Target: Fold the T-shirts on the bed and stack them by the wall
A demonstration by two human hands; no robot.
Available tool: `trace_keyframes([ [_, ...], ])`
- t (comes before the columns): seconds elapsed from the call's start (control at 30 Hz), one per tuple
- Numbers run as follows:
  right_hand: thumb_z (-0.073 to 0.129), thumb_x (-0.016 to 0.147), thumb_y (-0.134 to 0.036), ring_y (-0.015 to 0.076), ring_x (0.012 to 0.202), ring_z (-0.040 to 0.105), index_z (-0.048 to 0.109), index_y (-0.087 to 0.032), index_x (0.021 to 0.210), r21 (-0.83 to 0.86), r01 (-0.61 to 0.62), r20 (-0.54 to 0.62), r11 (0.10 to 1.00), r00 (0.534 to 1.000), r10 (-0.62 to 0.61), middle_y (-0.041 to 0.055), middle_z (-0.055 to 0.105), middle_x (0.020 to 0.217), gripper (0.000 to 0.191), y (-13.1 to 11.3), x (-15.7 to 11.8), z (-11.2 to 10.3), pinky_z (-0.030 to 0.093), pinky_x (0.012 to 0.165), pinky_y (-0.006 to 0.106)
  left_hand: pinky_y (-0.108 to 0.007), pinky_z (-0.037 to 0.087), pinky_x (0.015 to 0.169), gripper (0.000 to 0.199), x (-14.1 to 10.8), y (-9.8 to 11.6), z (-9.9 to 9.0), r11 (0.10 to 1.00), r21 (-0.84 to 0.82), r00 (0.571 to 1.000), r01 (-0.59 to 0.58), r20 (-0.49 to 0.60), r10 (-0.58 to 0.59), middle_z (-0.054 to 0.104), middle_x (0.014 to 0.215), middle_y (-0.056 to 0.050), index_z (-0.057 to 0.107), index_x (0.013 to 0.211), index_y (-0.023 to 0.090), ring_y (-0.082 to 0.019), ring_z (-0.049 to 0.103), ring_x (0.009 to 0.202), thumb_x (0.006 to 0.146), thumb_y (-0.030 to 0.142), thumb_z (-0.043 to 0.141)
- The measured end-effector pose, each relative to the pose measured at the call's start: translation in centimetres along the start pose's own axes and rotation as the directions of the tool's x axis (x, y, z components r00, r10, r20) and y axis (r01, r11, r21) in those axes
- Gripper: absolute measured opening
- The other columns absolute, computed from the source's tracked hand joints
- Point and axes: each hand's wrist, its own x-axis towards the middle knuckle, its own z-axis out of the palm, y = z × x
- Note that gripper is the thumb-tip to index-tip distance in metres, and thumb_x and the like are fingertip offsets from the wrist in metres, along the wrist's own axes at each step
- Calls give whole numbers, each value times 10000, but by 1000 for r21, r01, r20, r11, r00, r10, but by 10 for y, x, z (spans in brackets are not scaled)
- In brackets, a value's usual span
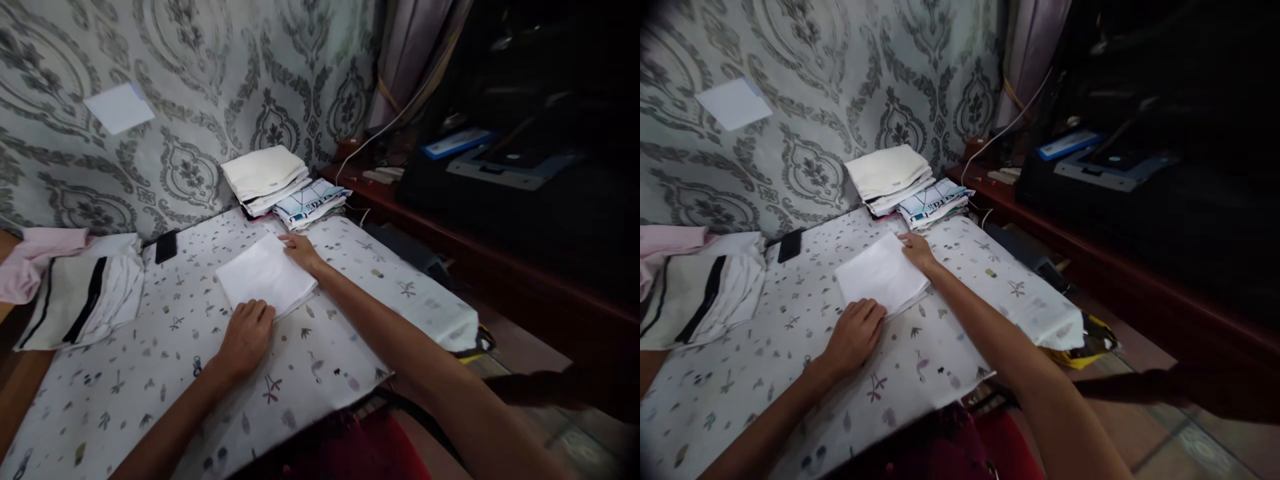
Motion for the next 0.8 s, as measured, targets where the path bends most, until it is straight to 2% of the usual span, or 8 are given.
trace_keyframes([
  [0.2, 502, 818, -61, 267, 1147, 636, 681, -190, 1217, -313, 131, -41, 940, 988, -152, 91, 726, 1173, 456, -14, -11, -10, 441, 1070, 428, -410, 489, 819, 236, 2, -8, -4, 972, -231, 999, 35, 7, -34, 660, 988, -85, 625, 1025, 181, -239, 596, 919, 1004, 302, 423],
  [0.27, 487, 875, -113, 280, 1245, 578, 652, -161, 1267, -476, 220, 52, 851, 974, -223, 126, 661, 1309, 428, -27, -16, -5, 401, 1107, 424, -451, 467, 968, 351, 3, -11, 2, 967, -252, 999, 36, -18, -42, 654, 1219, -133, 581, 1233, 162, -263, 583, 1135, 1022, 366, 388],
  [0.4, 426, 989, -263, 249, 1409, 432, 588, -102, 1348, -591, 405, 361, 698, 906, -220, 165, 502, 1498, 425, -45, -20, 24, 320, 1167, 364, -537, 253, 1189, 569, 1, -9, 23, 983, -183, 998, 15, 70, -2, 393, 1582, -151, 361, 1508, 182, -272, 317, 1482, 1033, 492, 304],
  [0.53, 375, 1027, -414, 294, 1517, 221, 438, -56, 1476, -646, 369, 392, 668, 911, -125, 207, 302, 1611, 578, -37, -18, 49, 192, 1217, 470, -535, 191, 1220, 577, -8, -7, 29, 970, -243, 990, -7, 137, 42, 308, 1630, -127, 324, 1535, 222, -245, 246, 1518, 1029, 500, 332],
  [0.63, 356, 1029, -455, 290, 1534, 156, 376, -109, 1526, -673, 340, 339, 656, 931, -135, 165, 235, 1642, 606, -23, -16, 54, 125, 1230, 493, -475, 281, 1196, 485, -10, -31, 19, 907, -420, 993, -15, 102, 63, 464, 1544, -102, 453, 1453, 252, -225, 395, 1438, 1021, 463, 384],
  [0.7, 355, 1026, -466, 290, 1534, 160, 379, -117, 1526, -672, 341, 338, 657, 931, -137, 160, 242, 1641, 611, -18, -15, 55, 123, 1232, 489, -442, 381, 1122, 388, -4, -63, 15, 856, -509, 996, 87, 15, -92, 598, 1393, -105, 563, 1327, 238, -223, 518, 1304, 1023, 388, 375],
  [0.73, 357, 1024, -467, 294, 1533, 163, 383, -113, 1524, -668, 344, 342, 660, 930, -139, 164, 246, 1639, 613, -18, -15, 54, 125, 1231, 491, -442, 416, 1078, 357, 1, -82, 14, 831, -530, 973, 170, -46, -228, 633, 1314, -116, 592, 1263, 213, -234, 548, 1239, 1009, 359, 387],
  [0.8, 353, 1023, -468, 299, 1532, 165, 387, -110, 1520, -661, 350, 347, 664, 927, -143, 167, 249, 1638, 613, -18, -15, 54, 126, 1229, 500, -439, 456, 988, 287, 14, -120, 18, 759, -542, 864, 362, -110, -491, 656, 1173, -116, 608, 1157, 183, -248, 572, 1116, 948, 308, 457],
])
